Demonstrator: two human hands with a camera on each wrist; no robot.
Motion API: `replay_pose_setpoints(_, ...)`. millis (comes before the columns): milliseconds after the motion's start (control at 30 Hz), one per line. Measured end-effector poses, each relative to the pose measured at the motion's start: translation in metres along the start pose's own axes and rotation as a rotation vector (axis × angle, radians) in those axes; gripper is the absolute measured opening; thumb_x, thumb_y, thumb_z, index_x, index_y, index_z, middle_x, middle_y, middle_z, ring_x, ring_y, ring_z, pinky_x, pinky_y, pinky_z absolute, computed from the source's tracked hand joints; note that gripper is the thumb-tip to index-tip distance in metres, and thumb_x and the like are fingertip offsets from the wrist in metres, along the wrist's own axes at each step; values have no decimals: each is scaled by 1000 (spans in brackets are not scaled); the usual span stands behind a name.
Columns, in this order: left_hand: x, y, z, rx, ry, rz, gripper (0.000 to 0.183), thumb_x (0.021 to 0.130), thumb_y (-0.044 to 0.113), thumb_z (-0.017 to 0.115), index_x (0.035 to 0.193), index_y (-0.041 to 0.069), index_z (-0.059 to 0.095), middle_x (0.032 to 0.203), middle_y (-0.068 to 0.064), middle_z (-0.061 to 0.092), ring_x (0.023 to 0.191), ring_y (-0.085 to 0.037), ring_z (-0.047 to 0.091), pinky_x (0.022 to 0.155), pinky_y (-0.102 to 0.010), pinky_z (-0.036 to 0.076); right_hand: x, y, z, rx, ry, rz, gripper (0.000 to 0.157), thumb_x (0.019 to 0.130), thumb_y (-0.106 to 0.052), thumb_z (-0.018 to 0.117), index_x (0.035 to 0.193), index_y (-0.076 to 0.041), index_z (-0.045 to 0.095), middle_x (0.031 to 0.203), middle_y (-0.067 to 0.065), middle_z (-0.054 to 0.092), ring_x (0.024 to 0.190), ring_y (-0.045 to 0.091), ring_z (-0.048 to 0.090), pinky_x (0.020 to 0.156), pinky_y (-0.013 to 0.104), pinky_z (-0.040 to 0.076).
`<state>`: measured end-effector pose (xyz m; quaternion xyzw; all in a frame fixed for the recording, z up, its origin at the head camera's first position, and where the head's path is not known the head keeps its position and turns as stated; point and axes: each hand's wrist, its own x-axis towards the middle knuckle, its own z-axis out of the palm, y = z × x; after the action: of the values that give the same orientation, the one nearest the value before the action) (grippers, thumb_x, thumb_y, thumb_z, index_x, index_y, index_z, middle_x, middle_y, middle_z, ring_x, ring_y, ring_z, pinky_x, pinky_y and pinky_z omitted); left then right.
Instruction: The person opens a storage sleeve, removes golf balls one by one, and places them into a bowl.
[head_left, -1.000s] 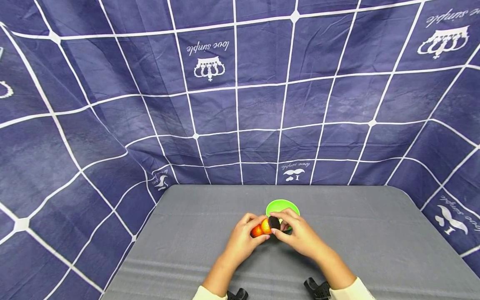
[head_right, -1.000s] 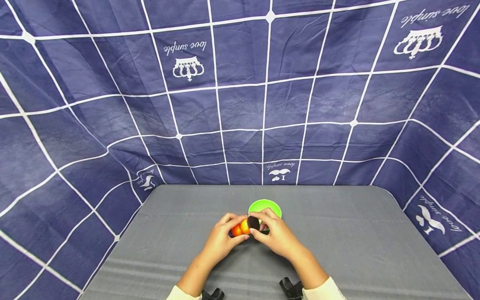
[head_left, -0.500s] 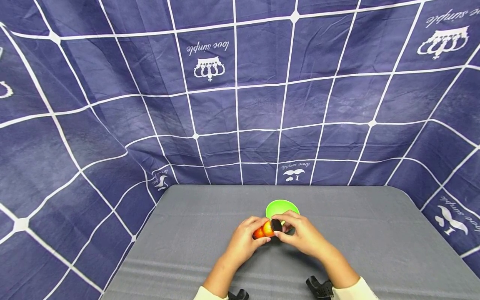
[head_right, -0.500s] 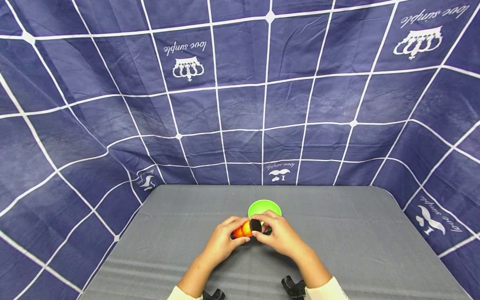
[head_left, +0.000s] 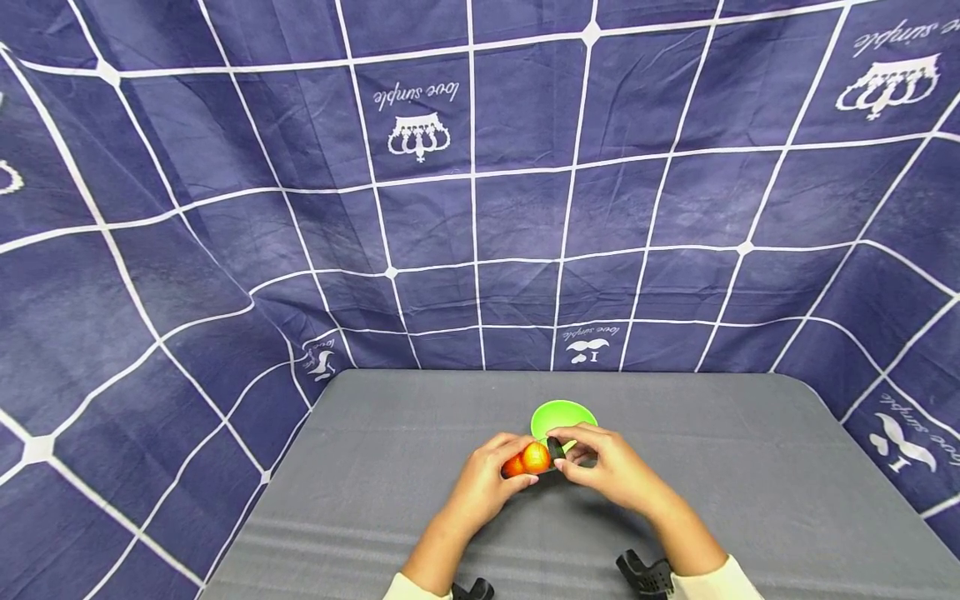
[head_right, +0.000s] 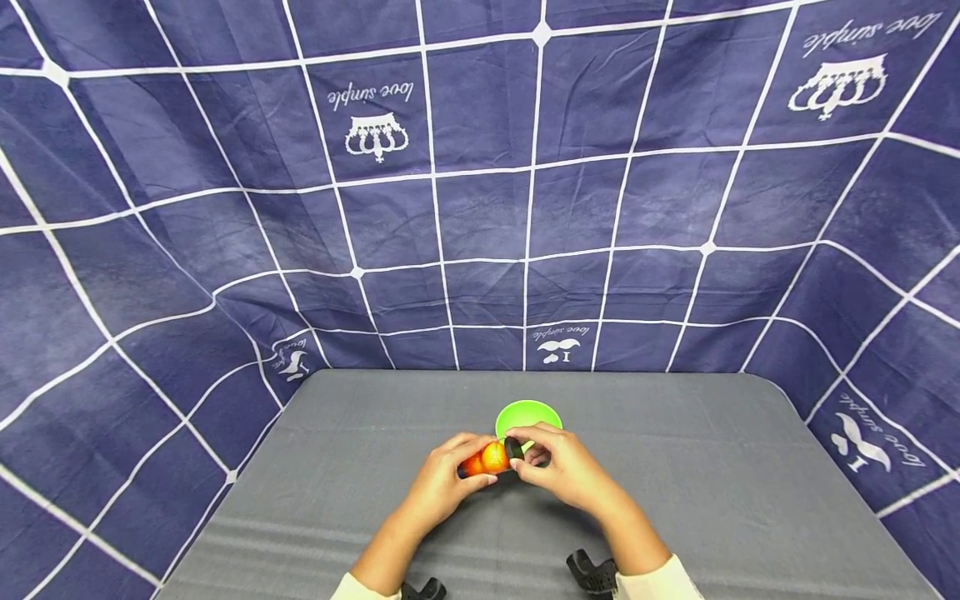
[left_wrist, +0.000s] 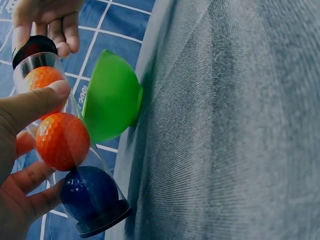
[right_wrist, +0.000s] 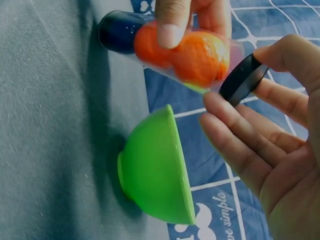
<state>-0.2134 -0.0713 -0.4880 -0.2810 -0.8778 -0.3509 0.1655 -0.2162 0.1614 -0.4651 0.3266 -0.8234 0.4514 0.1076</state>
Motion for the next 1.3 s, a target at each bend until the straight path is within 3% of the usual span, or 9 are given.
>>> replay_pose_setpoints(367,-1,-1,2,2,17,-23,49,78,25,87,124,21,71,113,3,71,101,-13,69,88,-31,56,2,-1,5,-5,30,-8,38,85,-12,81,121,-5,69,102,1,68,78,0,65,75,27,61)
replay_pose_setpoints(633,-1,0,4,-15,48,-32,51,77,21,88,125,20,70,113,1,70,99,-14,69,85,-31,57,2,1,7,-40,63,-29,41,86,-14,80,124,-4,68,109,2,68,83,8,69,80,30,61)
replay_pose_setpoints(1000,-1,-4,7,-47,147,-70,52,77,21,88,126,19,70,111,-1,69,100,-17,69,90,-36,56,3,4,2,-108,130,-36,45,82,-9,82,125,-7,69,110,3,67,82,13,67,78,29,60)
replay_pose_setpoints(1300,0,-7,6,-58,240,-110,53,78,19,87,127,11,67,113,-6,72,100,-21,70,88,-37,57,0,15,-9,-171,172,-12,46,81,-5,82,124,-6,70,108,4,65,80,19,62,76,30,59)
